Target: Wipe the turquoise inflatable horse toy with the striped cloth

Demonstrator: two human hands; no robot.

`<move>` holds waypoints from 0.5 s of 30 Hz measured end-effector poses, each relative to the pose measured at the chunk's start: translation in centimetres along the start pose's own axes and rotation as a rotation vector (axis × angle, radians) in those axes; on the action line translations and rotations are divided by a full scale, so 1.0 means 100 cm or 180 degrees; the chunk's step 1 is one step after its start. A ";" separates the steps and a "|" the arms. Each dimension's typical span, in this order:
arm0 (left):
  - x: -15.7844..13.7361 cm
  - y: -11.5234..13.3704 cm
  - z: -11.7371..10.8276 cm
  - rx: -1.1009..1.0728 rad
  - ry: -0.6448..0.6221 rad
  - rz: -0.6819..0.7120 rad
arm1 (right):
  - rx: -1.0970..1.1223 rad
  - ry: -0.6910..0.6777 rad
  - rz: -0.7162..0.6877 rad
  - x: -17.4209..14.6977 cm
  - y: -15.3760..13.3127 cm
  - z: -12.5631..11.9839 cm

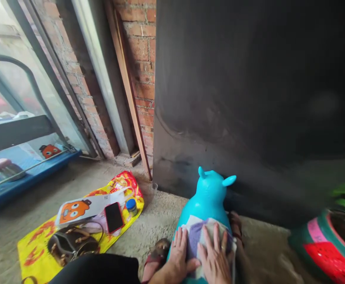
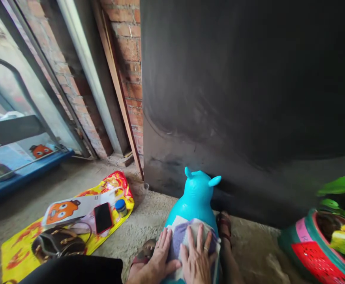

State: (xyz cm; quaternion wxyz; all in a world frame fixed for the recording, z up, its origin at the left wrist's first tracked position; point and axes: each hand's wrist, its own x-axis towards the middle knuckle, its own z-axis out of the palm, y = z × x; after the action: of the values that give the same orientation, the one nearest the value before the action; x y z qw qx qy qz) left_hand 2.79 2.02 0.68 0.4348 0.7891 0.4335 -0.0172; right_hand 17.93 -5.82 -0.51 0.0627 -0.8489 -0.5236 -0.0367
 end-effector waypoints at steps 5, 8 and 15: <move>0.029 0.019 -0.016 -0.0061 0.0059 -0.0262 | 0.0104 -0.0282 0.0210 0.045 -0.008 -0.024; 0.021 0.021 -0.014 -0.0045 0.0051 -0.0236 | 0.0072 -0.0303 0.0341 0.037 -0.014 -0.023; -0.041 0.011 -0.021 0.0428 -0.0654 -0.0327 | -0.0479 0.0535 0.0021 -0.061 -0.007 0.016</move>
State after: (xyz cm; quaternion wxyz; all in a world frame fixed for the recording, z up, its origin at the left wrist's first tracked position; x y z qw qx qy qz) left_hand 0.25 0.43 4.36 0.4216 0.7873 0.4244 -0.1492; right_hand 14.56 -10.67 -2.87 0.0426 -0.8468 -0.5095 -0.1468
